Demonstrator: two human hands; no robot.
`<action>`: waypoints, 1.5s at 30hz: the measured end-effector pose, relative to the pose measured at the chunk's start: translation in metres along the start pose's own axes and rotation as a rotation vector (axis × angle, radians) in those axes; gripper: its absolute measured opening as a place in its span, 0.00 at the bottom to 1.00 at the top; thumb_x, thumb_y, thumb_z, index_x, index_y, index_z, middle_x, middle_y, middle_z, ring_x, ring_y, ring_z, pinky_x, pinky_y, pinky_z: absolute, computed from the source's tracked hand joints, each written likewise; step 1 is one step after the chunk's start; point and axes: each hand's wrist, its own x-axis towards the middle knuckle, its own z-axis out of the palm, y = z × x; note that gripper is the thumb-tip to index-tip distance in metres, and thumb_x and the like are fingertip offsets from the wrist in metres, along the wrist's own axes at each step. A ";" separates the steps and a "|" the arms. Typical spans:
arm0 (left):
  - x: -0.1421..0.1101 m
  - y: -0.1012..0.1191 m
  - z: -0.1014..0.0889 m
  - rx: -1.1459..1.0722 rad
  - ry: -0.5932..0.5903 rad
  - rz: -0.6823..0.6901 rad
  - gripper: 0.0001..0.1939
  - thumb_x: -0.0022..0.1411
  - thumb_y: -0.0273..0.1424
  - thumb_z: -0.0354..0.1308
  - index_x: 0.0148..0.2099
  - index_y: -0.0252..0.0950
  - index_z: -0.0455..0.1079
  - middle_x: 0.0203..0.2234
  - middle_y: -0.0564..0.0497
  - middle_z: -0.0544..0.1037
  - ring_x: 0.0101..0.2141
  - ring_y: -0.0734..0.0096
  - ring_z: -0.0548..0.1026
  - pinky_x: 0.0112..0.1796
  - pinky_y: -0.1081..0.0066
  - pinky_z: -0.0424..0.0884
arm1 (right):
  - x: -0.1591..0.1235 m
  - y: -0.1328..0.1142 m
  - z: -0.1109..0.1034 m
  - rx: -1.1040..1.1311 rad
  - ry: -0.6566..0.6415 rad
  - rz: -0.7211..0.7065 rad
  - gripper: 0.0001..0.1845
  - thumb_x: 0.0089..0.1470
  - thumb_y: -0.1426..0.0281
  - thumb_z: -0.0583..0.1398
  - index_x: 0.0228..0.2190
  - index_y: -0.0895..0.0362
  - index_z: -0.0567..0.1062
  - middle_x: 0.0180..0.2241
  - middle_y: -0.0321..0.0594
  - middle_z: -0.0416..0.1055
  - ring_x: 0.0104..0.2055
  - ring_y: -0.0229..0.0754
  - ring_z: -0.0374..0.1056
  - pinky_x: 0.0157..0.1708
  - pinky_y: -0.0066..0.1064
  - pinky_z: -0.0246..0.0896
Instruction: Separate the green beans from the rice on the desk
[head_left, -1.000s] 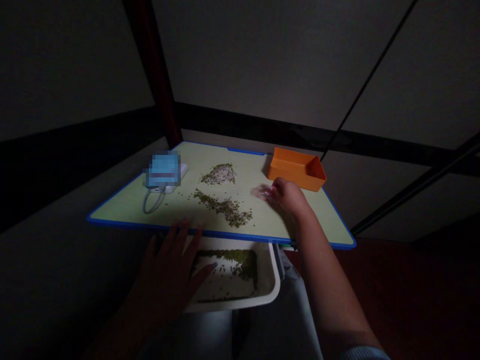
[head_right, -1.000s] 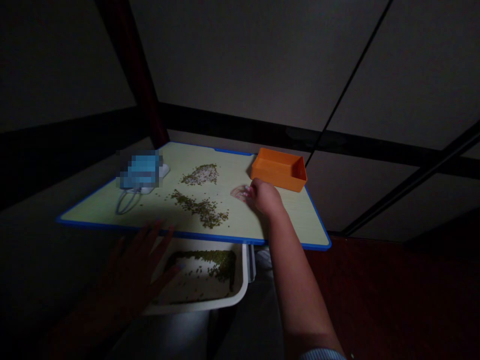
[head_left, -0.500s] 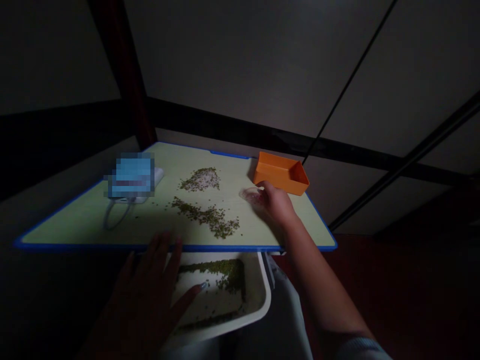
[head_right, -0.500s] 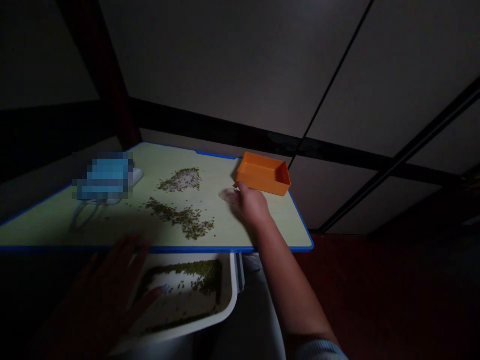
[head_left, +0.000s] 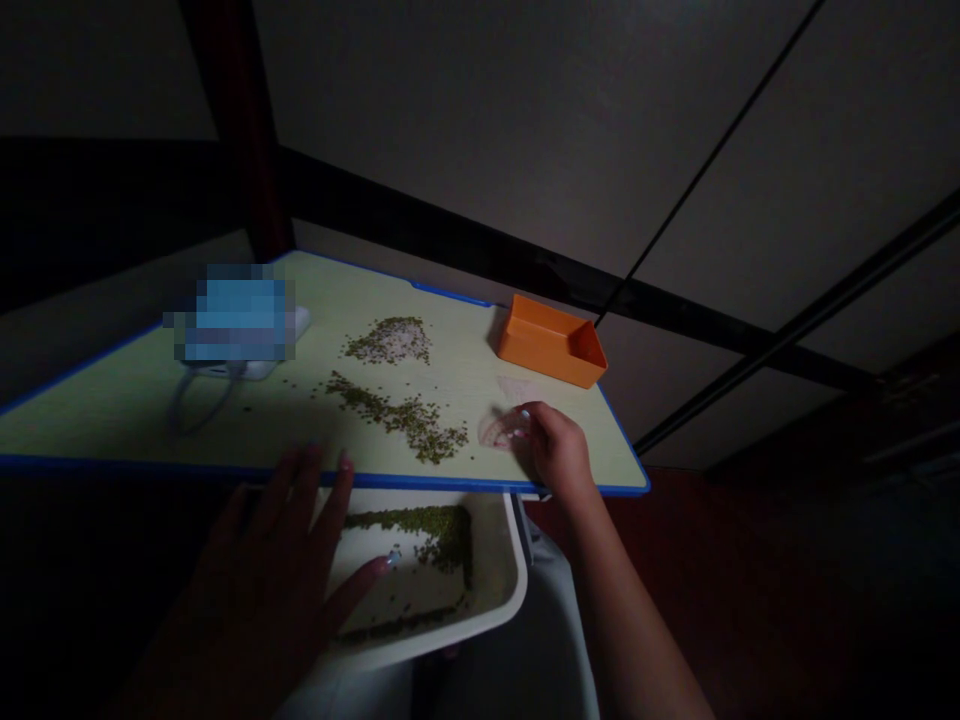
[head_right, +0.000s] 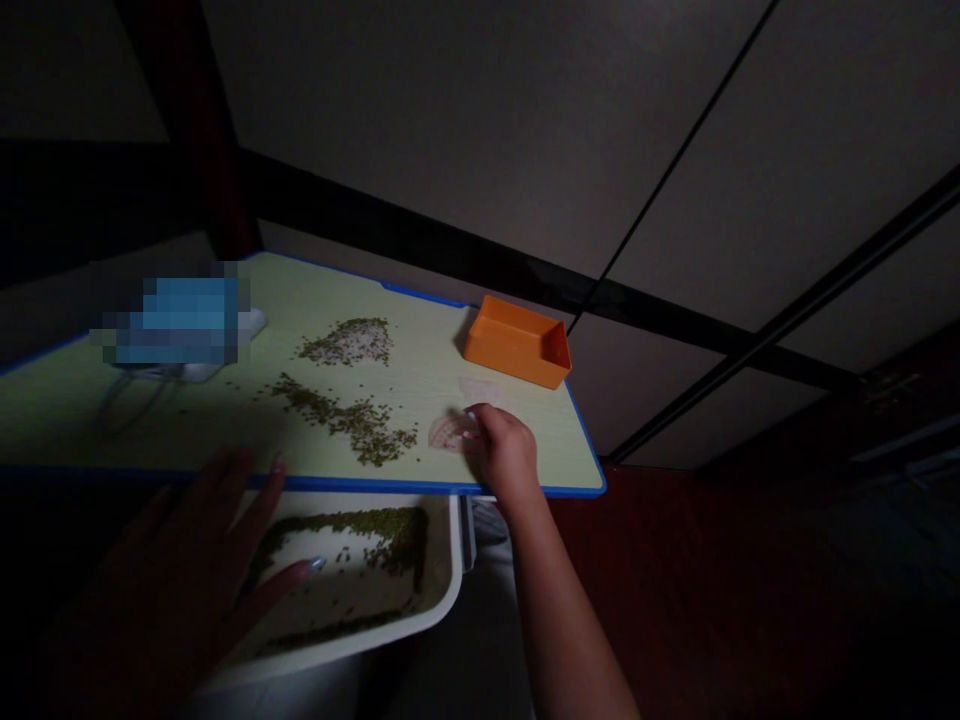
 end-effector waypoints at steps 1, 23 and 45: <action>0.000 0.000 0.000 0.004 -0.007 -0.001 0.42 0.53 0.53 0.45 0.63 0.31 0.51 0.62 0.28 0.54 0.63 0.41 0.50 0.56 0.38 0.51 | 0.000 -0.003 0.001 -0.019 -0.001 0.008 0.11 0.58 0.68 0.53 0.38 0.55 0.74 0.35 0.41 0.76 0.37 0.41 0.70 0.37 0.26 0.58; 0.000 -0.006 0.001 0.019 -0.110 -0.022 0.43 0.53 0.54 0.45 0.62 0.29 0.53 0.63 0.29 0.53 0.64 0.43 0.47 0.56 0.42 0.55 | -0.005 -0.021 0.015 0.547 -0.036 0.145 0.15 0.57 0.59 0.55 0.28 0.57 0.73 0.22 0.34 0.69 0.26 0.36 0.63 0.26 0.24 0.54; -0.006 -0.013 0.009 0.116 -0.065 0.082 0.46 0.54 0.52 0.44 0.67 0.32 0.35 0.65 0.31 0.47 0.65 0.45 0.42 0.54 0.43 0.59 | 0.050 -0.032 0.019 -0.265 -0.191 -0.035 0.17 0.63 0.60 0.47 0.37 0.54 0.72 0.32 0.43 0.75 0.33 0.43 0.68 0.28 0.30 0.47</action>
